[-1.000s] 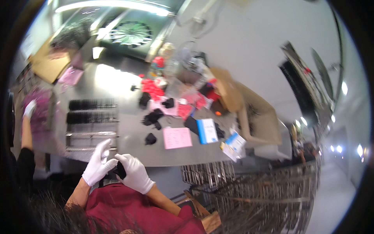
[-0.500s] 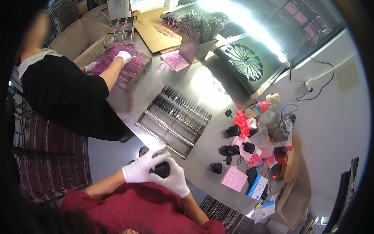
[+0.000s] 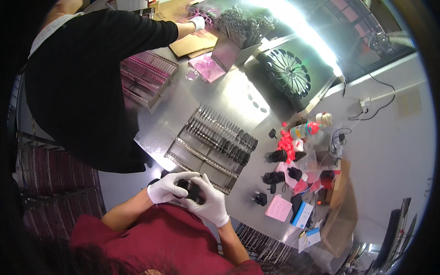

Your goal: The person assembles hair extensions by inserting black hair bundles into a metal rack and securing them with a thin wire. A coworker works nearby with pink hair bundles. The person repeatedly handles the rack and hair bundles, adjusting and securing them throughout the clip.

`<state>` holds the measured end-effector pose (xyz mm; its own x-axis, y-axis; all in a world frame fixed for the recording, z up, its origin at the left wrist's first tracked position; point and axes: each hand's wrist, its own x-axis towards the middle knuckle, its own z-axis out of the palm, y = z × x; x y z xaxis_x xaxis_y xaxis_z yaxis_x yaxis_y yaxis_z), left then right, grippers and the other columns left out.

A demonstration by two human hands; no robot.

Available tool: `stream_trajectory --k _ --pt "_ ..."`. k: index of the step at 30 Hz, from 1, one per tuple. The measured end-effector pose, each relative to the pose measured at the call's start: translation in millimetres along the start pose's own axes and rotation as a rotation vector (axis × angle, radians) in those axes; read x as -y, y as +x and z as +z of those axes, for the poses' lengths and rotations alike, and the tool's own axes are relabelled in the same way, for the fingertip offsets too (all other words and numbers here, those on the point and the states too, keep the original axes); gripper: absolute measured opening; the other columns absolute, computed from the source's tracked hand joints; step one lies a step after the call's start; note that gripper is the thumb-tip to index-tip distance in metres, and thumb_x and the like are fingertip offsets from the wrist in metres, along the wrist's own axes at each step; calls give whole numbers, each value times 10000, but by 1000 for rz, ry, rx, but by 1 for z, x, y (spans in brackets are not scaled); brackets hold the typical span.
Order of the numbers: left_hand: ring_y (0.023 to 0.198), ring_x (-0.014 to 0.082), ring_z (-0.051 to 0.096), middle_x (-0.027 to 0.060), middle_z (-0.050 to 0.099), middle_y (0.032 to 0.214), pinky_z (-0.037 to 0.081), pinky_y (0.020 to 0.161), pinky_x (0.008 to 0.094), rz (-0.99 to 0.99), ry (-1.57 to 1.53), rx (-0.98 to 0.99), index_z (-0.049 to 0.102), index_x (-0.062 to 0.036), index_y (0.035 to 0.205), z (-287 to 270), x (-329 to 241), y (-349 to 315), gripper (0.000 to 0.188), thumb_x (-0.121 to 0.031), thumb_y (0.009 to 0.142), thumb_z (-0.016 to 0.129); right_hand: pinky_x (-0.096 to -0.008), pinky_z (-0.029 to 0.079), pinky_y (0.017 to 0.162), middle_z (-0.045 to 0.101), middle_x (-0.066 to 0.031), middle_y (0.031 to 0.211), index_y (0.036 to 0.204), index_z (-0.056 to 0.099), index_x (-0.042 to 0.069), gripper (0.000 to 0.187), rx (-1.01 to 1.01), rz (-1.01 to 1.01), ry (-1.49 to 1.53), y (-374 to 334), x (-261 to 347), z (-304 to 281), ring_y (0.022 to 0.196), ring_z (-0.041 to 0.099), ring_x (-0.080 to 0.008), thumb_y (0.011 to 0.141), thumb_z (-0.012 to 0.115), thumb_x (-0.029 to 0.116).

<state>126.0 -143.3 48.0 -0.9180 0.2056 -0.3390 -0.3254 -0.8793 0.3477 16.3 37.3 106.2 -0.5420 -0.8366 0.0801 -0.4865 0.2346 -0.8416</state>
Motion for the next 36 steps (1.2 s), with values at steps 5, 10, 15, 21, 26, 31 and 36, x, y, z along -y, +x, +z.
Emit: stream_trajectory --k 5,10,15,21,26,31,36 --pt "1042 265 760 189 704 1247 627 890 387 95 947 -450 457 11 1551 -33 -2 -11 713 -76 903 739 -475 529 1085 638 -218 1366 1352 586 -66 413 -308 368 1016 66 -51 24 1156 679 -324 943 540 -36" --pt "1005 447 704 269 690 1168 576 912 511 211 1693 -626 380 16 1593 -48 7 -6 807 -164 886 724 -316 508 1058 651 -140 1424 1084 766 -25 177 -208 205 864 137 -102 77 1201 677 -199 933 676 -42" --pt "1025 447 694 279 672 1169 569 918 524 199 1775 -705 346 45 1602 -58 13 -4 823 -196 903 707 -383 564 1022 729 -189 1203 993 808 61 218 -290 -145 117 158 -95 102 1141 720 -326 777 799 39" --pt "1064 461 678 282 659 1196 559 947 529 26 1761 -711 356 31 1608 -44 5 0 807 -204 913 689 -388 565 1024 678 -155 1338 1426 651 121 616 -118 24 -148 155 -63 99 1180 701 -323 821 772 106" --pt "1036 468 691 275 695 1209 563 922 532 197 1706 -768 423 -24 1577 -48 7 -4 764 -155 886 721 -348 497 1145 627 -166 1478 1545 551 82 778 -218 108 76 105 -87 61 1337 633 -258 817 820 23" --pt "1172 422 670 253 664 1309 543 1010 480 161 1583 -770 403 -2 1587 -46 -2 -11 755 -189 918 699 -349 399 1231 511 -166 1617 1608 448 50 853 -236 148 126 67 -113 40 1477 510 -240 846 824 -15" --pt "1150 353 720 223 718 1269 550 1028 409 224 1355 -735 480 1 1556 -33 -11 -15 824 -268 860 830 -341 430 1193 481 -151 1643 1635 399 60 905 -198 279 187 28 -142 7 1461 515 -213 847 831 -48"
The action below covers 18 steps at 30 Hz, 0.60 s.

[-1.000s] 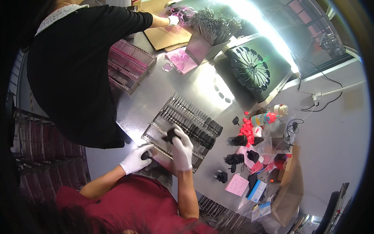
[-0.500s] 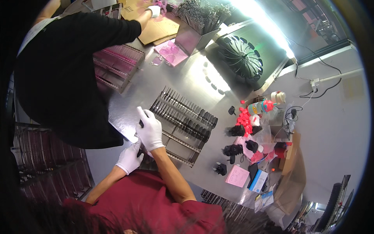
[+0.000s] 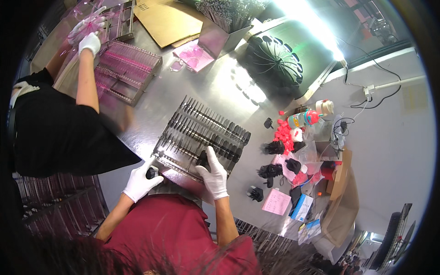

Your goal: The person assembles hair extensions by inserting black hair bundles into a metal rack and securing them with a thin wire. A coworker works nearby with pink hair bundles. The person repeatedly handles the rack and hair bundles, adjusting and securing them throughout the clip.

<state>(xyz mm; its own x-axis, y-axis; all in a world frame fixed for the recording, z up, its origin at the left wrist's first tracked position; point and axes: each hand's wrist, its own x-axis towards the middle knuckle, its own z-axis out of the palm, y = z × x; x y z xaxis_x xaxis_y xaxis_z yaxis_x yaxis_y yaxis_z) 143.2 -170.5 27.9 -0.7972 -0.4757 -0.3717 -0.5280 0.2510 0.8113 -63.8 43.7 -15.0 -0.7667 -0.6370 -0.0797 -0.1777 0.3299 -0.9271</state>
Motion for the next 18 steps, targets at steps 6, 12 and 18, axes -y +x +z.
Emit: stream_trajectory --k 6,12,18 --pt "1137 231 697 174 538 1537 566 1000 363 -74 -716 339 196 40 1674 26 -58 14 1184 -132 756 924 -380 487 1132 613 -200 1494 1537 550 35 837 166 -171 -105 -42 55 -45 1382 610 -278 774 892 46" --pt "1210 229 619 217 618 1340 504 1064 333 3 -957 598 103 45 1685 86 -103 29 1218 -180 798 907 -546 454 1147 698 -144 1238 1328 633 49 562 2 -306 -156 -60 107 -33 1160 708 -278 794 809 46" --pt "1282 404 600 184 607 1399 524 1021 509 1081 527 0 549 -23 1457 71 -109 88 832 -327 752 868 -399 504 1128 585 -216 1483 1343 612 -31 419 -276 -34 845 -36 29 -54 1287 636 -269 929 597 -93"
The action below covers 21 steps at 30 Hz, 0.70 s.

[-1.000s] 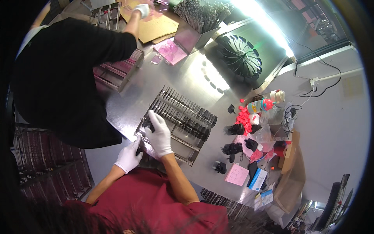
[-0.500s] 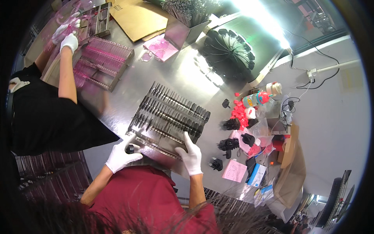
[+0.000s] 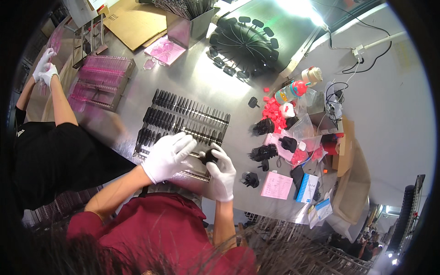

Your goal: The person assembles hair extensions by inserting black hair bundles into a metal rack and securing them with a thin wire. A coworker works nearby with pink hair bundles. The person repeatedly handles the rack and hair bundles, adjusting and securing them throughout the clip.

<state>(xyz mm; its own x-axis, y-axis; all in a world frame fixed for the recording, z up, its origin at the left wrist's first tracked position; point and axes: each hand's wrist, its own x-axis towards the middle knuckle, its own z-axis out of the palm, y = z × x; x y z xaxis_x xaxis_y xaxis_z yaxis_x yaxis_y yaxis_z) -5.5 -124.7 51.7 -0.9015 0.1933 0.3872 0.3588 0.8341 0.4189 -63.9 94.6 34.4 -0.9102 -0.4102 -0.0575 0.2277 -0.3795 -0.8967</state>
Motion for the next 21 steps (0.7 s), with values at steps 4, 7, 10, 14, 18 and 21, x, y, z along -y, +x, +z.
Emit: stream_trajectory --k 4,7,10,14,18,21 --pt "1331 361 527 133 582 1380 420 1119 545 149 153 346 614 -100 1344 -28 33 -34 659 -310 760 835 -372 557 1030 656 -164 1402 1114 770 12 230 158 -75 -530 30 -42 1 1231 670 -258 884 758 18" --pt "1315 382 519 147 572 1363 395 1140 557 -54 333 348 607 -87 1314 -59 40 -49 611 -302 780 810 -365 591 955 699 -148 1295 1193 765 76 393 164 -235 -891 31 -49 33 1122 721 -293 805 828 69" --pt "1351 406 506 171 566 1417 382 1178 525 -18 296 362 590 -58 1367 -44 51 -52 634 -317 824 791 -388 591 926 689 -138 1351 1449 624 107 668 333 -281 -1157 32 -37 41 1152 720 -274 813 818 55" --pt "1337 368 530 162 580 1397 409 1164 506 16 209 323 587 -70 1354 -31 48 -48 599 -280 828 783 -334 524 1101 605 -178 1516 1554 535 85 800 306 -137 -1023 18 -10 6 1351 636 -247 812 831 28" --pt "1305 339 545 136 584 1353 423 1139 501 14 218 302 600 -80 1300 -40 50 -42 515 -218 831 761 -355 466 1181 551 -135 1583 1596 459 21 797 209 -11 -770 3 -19 -53 1419 547 -192 881 800 -63" --pt "1305 343 555 139 594 1372 423 1147 489 91 114 301 620 -46 1330 -15 32 -19 545 -198 821 742 -417 484 1161 574 -162 1559 1575 493 20 810 227 42 -791 -2 -25 -92 1381 597 -288 839 826 -32"
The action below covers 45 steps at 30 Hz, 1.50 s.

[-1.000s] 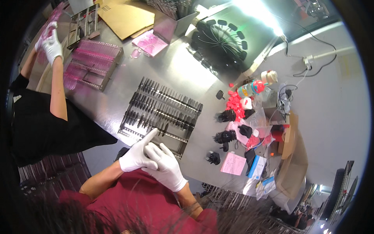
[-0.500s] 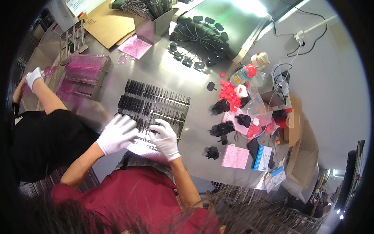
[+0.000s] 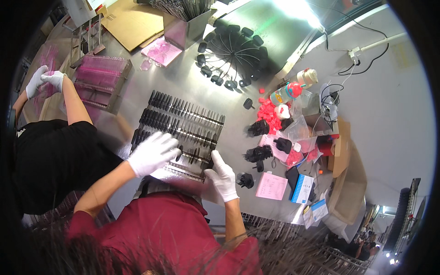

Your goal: The person assembles hair extensions by inserting black hair bundles into a metal rack and securing them with a thin wire. A coworker works nearby with pink hair bundles. The person repeatedly handles the rack and hair bundles, adjusting and securing them throughout the clip.

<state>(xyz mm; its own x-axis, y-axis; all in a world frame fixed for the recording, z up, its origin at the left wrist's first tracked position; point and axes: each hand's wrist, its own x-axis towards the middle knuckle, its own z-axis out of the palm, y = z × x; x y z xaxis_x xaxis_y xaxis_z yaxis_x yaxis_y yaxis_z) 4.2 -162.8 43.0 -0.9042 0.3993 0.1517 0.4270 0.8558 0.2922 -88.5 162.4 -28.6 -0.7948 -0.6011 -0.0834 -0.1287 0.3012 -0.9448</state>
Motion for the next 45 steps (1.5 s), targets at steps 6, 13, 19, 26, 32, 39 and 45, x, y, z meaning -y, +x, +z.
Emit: stream_trajectory --k 6,13,19,26,32,39,45 --pt "1303 328 571 135 638 1355 441 1122 487 87 -38 -117 614 -23 1332 22 -19 31 520 -257 880 722 -616 351 1185 532 -236 1534 1452 607 79 797 65 -403 -1009 31 63 13 1446 463 -478 771 854 410" --pt "1240 408 608 202 643 1298 485 1073 486 -252 -84 -330 630 -12 1278 -35 24 16 521 -231 838 803 -535 409 1173 577 -190 1464 1414 589 22 612 356 -690 -990 67 74 24 1377 529 -405 899 751 311" --pt "1170 412 677 234 719 1208 541 1014 469 -383 -300 -874 682 -12 1274 -33 81 164 396 -135 902 736 -573 383 1193 571 -205 1487 1452 568 54 630 406 -694 -942 60 87 41 1415 512 -385 919 734 346" --pt "1153 406 665 222 640 1246 555 960 501 -995 -27 -1064 576 -46 1317 -114 233 250 385 -295 1025 609 -523 401 1181 546 -220 1503 1462 550 8 627 495 -752 -1019 68 52 11 1405 514 -405 922 708 284" --pt "986 386 762 213 754 1052 616 832 496 -944 119 -926 739 -55 1020 -172 278 295 183 -115 956 579 -520 335 1251 471 -174 1612 1528 497 35 646 460 -664 -1092 72 71 46 1497 442 -363 945 615 288" --pt "969 403 761 218 755 1056 609 819 518 -876 212 -804 670 -56 1125 -186 265 267 191 -123 972 580 -539 513 1065 620 -279 1340 1438 532 -55 608 85 -675 -683 1 55 7 1234 624 -456 884 720 109" --pt "824 348 758 137 737 857 586 703 429 -181 -56 -1338 522 -50 1122 -212 134 252 98 -102 1073 589 -478 592 844 729 -228 1053 1214 641 -9 375 390 -194 -771 9 41 90 964 727 -398 935 669 240"
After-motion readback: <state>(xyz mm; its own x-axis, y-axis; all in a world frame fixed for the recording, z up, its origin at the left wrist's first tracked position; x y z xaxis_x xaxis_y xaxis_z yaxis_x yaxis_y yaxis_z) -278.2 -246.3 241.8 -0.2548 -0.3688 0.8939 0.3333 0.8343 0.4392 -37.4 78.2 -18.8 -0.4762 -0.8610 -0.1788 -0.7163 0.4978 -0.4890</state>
